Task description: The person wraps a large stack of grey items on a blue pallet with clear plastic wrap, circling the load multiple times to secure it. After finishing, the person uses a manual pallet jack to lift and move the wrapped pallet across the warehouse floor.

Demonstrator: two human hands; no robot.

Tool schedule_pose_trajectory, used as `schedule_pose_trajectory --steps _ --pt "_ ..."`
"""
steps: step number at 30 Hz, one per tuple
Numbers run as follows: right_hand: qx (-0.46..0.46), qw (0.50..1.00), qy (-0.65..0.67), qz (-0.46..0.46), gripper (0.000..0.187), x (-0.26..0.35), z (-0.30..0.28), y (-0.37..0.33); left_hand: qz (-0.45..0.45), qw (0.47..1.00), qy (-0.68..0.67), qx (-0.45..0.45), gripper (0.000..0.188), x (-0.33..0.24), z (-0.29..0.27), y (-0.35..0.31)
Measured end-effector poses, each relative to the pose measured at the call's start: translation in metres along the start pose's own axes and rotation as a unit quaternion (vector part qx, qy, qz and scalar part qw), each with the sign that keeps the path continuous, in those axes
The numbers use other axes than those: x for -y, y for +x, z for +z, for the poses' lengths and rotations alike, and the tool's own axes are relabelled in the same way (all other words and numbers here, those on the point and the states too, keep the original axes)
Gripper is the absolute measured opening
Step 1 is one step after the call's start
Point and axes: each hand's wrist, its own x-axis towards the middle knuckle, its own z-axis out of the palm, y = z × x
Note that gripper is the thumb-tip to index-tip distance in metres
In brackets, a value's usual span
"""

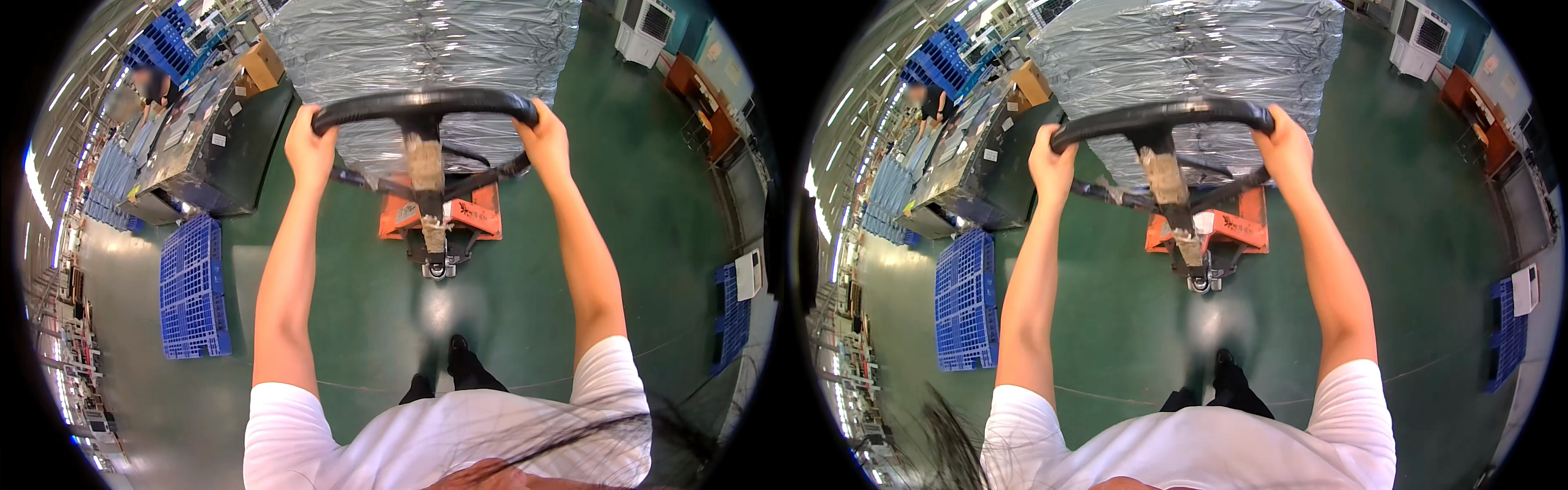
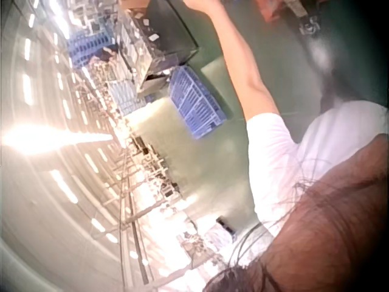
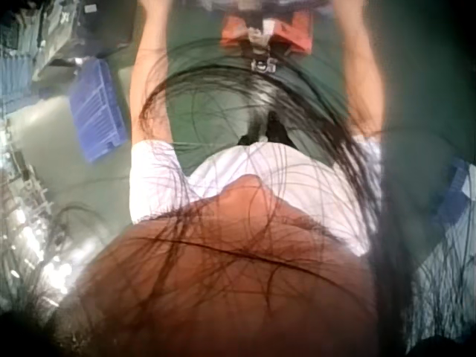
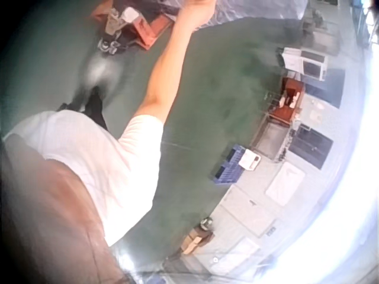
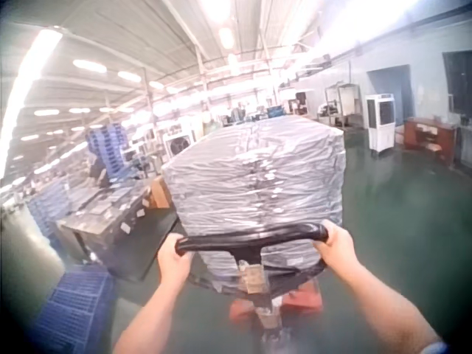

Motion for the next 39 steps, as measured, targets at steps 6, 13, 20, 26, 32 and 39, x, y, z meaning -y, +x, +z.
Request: schedule_pose_trajectory --steps 6,13,20,26,32,39 --pt "-0.033 0.999 0.031 -0.001 0.023 0.067 -0.001 -0.096 0.02 0.998 -0.063 -0.003 0.023 0.026 -0.083 -0.029" --pt "-0.147 0.988 -0.005 0.039 0.019 0.051 0.02 -0.03 0.036 0.998 -0.04 0.017 0.023 0.032 -0.027 0.024" --pt "-0.2 0.969 -0.079 0.119 0.024 0.011 0.063 0.061 0.044 0.999 0.01 0.021 0.024 0.053 0.068 0.089" --pt "-0.263 0.961 -0.084 -0.016 0.026 -0.011 0.084 0.119 0.056 0.995 0.047 -0.072 0.02 0.072 0.109 0.134" --pt "-0.271 0.954 -0.128 -0.007 0.022 0.009 0.092 0.141 0.05 0.998 0.042 -0.022 0.025 0.089 0.117 0.154" --pt "-0.302 0.948 -0.102 -0.025 0.016 0.017 0.109 0.225 0.044 0.996 0.054 -0.054 0.016 0.067 0.153 0.22"
